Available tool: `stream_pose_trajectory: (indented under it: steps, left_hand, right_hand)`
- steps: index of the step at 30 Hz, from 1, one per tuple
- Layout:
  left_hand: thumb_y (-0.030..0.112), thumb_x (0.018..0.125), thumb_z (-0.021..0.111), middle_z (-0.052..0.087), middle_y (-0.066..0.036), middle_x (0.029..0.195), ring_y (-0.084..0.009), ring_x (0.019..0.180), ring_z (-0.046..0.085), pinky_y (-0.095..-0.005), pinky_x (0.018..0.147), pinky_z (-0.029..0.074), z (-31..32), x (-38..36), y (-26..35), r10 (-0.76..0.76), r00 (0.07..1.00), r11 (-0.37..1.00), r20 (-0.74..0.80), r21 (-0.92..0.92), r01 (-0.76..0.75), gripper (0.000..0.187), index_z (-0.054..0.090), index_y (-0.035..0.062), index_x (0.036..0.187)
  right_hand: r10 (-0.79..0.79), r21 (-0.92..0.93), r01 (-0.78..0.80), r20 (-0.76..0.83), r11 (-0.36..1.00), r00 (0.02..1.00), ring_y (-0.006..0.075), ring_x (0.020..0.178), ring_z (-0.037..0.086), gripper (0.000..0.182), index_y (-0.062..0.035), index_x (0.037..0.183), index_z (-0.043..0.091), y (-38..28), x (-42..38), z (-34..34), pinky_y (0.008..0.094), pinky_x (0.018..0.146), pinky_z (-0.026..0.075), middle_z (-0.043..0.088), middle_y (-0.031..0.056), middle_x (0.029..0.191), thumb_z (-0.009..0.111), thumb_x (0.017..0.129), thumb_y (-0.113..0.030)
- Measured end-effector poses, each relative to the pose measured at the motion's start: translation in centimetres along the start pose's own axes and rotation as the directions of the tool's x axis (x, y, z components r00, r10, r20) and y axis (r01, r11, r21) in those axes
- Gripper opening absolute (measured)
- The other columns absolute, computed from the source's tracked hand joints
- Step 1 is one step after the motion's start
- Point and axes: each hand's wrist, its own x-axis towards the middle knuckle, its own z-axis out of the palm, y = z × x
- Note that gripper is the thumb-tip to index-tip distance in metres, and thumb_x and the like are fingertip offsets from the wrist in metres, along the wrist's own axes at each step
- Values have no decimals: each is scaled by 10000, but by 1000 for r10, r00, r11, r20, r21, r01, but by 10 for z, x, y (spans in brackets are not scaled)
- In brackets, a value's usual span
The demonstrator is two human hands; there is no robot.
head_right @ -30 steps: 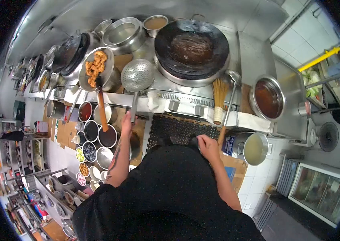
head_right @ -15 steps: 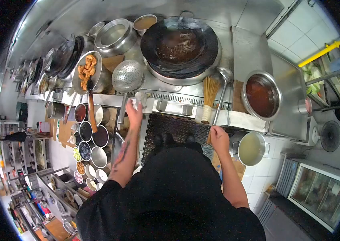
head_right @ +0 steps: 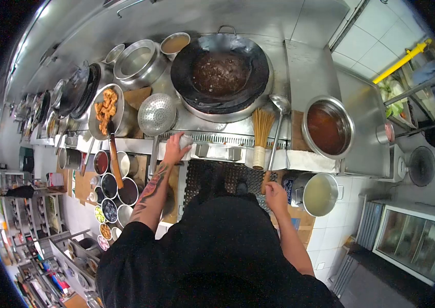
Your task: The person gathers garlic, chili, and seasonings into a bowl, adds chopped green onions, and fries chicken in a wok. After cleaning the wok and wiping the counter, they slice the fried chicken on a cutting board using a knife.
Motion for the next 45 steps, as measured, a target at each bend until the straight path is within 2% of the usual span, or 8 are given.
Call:
stream_pose_trajectory:
  steps: [4, 6, 14, 27, 34, 39, 41, 45]
  left_hand:
    - [381, 959, 607, 649, -193, 1066, -384, 986, 628, -489, 835, 511, 16, 26, -26, -118, 993, 938, 32, -325, 122, 475, 515, 50, 1287]
    - [420, 1039, 458, 658, -146, 1116, -338, 1021, 639, -480, 838, 536, -14, 45, 17, -496, 744, 111, 447, -817, 565, 439, 516, 68, 1294]
    - [542, 1043, 266, 561, -122, 1328, -333, 1180, 559, -524, 1030, 448, -21, 102, 79, -218, 696, -620, 684, -648, 443, 598, 434, 84, 1390]
    - [342, 919, 705, 654, -52, 984, -193, 868, 635, -368, 719, 591, 10, 176, 106, -212, 564, -451, 798, -592, 668, 298, 588, 123, 1083]
    - [157, 871, 586, 662, -101, 740, -197, 596, 636, -324, 488, 526, 53, 184, 83, -212, 587, -289, 781, -624, 726, 107, 617, 58, 846]
    - [132, 848, 570, 632, -106, 678, -206, 517, 600, -322, 440, 468, 40, 172, 100, -313, 650, -289, 692, -721, 629, 102, 607, 43, 811]
    - [133, 852, 567, 623, -102, 678, -210, 520, 599, -324, 444, 472, 30, 164, 112, -369, 659, -297, 656, -755, 585, 99, 599, 41, 831]
    - [135, 863, 557, 634, -101, 727, -214, 552, 613, -323, 450, 476, 30, 147, 112, -366, 664, -315, 652, -758, 571, 97, 579, 42, 881]
  right_hand:
    - [18, -36, -23, -130, 999, 991, 247, 717, 634, 184, -21, 1021, 681, 15, 13, 9, 337, 682, 514, 668, 136, 841, 628, 932, -173]
    - [237, 106, -220, -188, 970, 953, 218, 705, 627, 216, -15, 1033, 685, 36, 15, 24, 326, 675, 514, 673, 114, 830, 615, 952, -203]
    - [259, 24, -263, -276, 965, 926, 341, 948, 656, 288, -14, 1073, 678, 46, 3, 51, 412, 857, 508, 686, 198, 1014, 603, 952, -264]
    - [374, -37, -401, -290, 915, 881, 275, 805, 664, 358, -2, 1147, 626, 52, -3, 81, 384, 751, 520, 679, 152, 883, 666, 891, -250]
    - [564, 162, -545, -104, 822, 819, 260, 735, 686, 404, -3, 1083, 592, 31, 17, 79, 381, 684, 545, 662, 145, 805, 722, 846, -303]
    - [74, 30, -68, -423, 997, 903, 162, 444, 551, 314, -18, 977, 590, 81, 32, 92, 331, 468, 488, 602, 98, 676, 732, 849, -267]
    - [467, 437, -368, -145, 821, 872, 110, 456, 504, 210, -46, 917, 586, 31, 28, 60, 279, 442, 440, 564, 43, 643, 707, 868, -211]
    - [384, 429, -264, -222, 864, 896, 105, 531, 476, 121, -35, 880, 590, 17, 9, 43, 300, 496, 411, 513, -6, 656, 656, 887, -136]
